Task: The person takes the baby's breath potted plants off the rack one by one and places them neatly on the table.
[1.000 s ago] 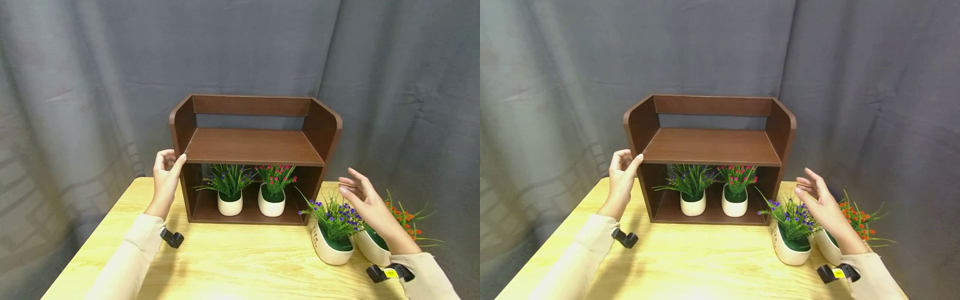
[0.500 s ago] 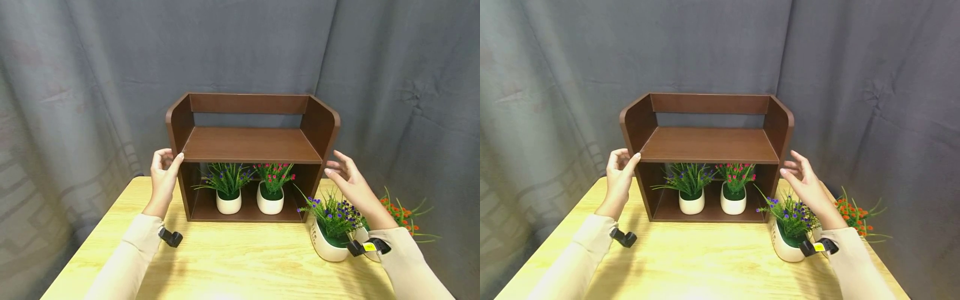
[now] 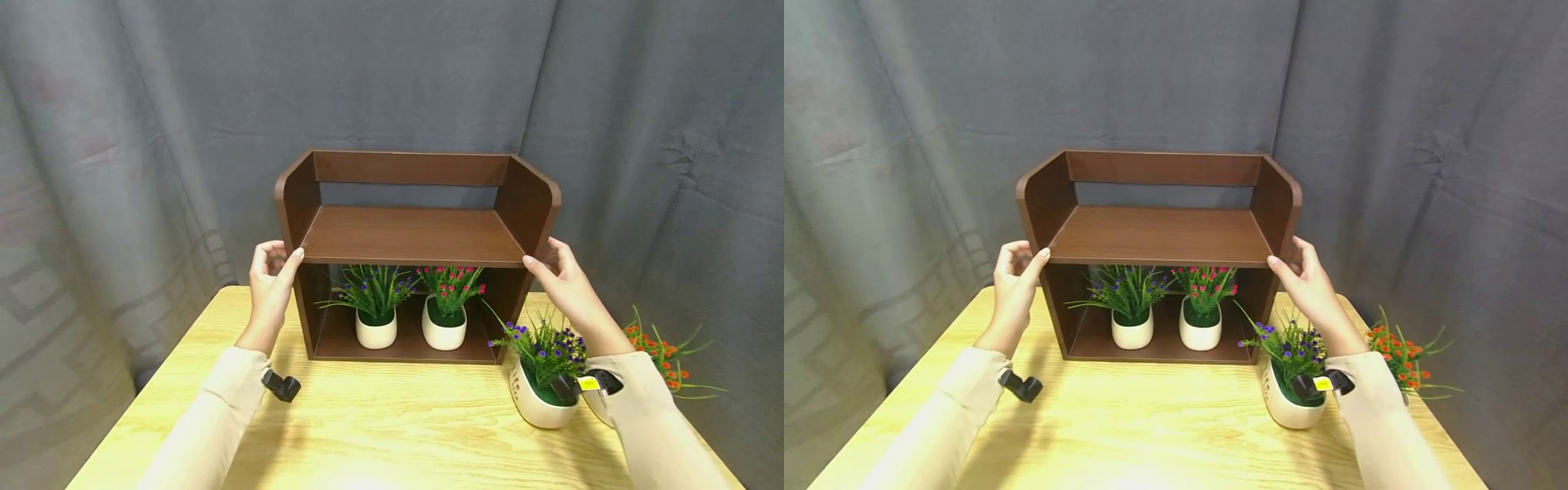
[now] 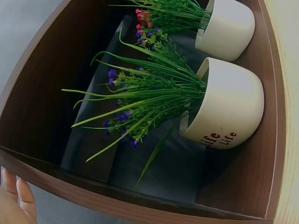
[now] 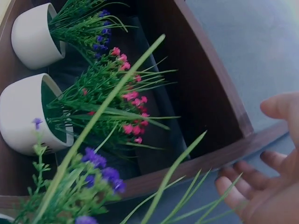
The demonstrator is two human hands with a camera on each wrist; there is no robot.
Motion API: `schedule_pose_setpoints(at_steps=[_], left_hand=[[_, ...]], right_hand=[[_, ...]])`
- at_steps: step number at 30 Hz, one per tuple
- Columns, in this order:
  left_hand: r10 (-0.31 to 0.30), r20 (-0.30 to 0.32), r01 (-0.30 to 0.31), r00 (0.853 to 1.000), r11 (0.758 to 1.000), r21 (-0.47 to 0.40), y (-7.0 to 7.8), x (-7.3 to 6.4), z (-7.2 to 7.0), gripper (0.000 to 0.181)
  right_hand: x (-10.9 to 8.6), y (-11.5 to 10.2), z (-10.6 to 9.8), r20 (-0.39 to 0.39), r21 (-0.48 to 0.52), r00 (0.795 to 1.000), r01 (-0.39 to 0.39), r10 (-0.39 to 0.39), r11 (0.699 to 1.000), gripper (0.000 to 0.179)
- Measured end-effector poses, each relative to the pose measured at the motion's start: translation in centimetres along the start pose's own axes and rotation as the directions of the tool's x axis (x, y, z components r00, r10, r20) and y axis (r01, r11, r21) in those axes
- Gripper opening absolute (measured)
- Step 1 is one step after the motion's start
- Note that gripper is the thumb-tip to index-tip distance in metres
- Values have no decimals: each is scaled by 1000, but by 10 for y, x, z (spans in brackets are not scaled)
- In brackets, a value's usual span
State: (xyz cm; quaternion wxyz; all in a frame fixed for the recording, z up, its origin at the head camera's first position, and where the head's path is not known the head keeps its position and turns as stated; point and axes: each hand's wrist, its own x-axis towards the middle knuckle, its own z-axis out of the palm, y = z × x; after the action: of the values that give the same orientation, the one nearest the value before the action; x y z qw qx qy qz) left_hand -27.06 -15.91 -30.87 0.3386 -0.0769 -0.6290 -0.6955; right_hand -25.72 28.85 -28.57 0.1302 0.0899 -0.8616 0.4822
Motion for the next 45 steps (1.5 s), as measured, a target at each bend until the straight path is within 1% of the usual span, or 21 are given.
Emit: schedule_pose_setpoints(at_steps=[4, 7, 10, 17, 22, 28, 33, 37, 40, 43, 44, 45], left_hand=[[-12, -4, 12, 1000, 1000, 10, 1, 0, 0, 21], [-18, -2, 18, 1000, 1000, 12, 1, 0, 1, 21], [-12, -2, 12, 1000, 1000, 4, 0, 0, 2, 21], [-12, -11, 12, 1000, 1000, 1, 0, 0, 1, 21], [-16, -11, 16, 1000, 1000, 11, 1, -1, 2, 21], [-11, -12, 11, 1000, 1000, 23, 3, -1, 2, 20], [-4, -6, 4, 1000, 1000, 26, 3, 0, 2, 20], [-5, 6, 5, 1000, 999, 41, 3, 0, 1, 21], [-14, 1, 14, 1000, 998, 54, -7, 4, -1, 22], [-19, -10, 20, 1000, 998, 64, -21, 8, -4, 24], [-17, -11, 17, 1000, 998, 66, -27, 9, -5, 25], [-13, -7, 13, 1000, 997, 74, -29, 9, -6, 27]], right_hand=[[5, -4, 1, -12, -21, 1000, -1, 1, 1000, 82], [8, -3, 2, -16, -35, 1000, 5, -6, 999, 77], [11, 0, 4, -28, -49, 1000, -2, 1, 999, 74], [14, 3, 7, -37, -25, 999, -4, 3, 1000, 73], [14, 4, 9, -55, -25, 998, 31, -32, 999, 67], [13, 5, 11, -112, -93, 989, 89, -99, 992, 54], [13, 3, 9, -107, -125, 989, 90, -103, 988, 53], [14, 3, 7, -88, -116, 991, 89, -100, 989, 54], [14, 3, 6, -76, -114, 991, 100, -109, 988, 55], [13, 2, 6, -64, -115, 991, 110, -118, 987, 55], [13, 2, 6, -62, -115, 991, 111, -119, 987, 55], [13, 2, 6, -58, -116, 991, 111, -118, 987, 55]])
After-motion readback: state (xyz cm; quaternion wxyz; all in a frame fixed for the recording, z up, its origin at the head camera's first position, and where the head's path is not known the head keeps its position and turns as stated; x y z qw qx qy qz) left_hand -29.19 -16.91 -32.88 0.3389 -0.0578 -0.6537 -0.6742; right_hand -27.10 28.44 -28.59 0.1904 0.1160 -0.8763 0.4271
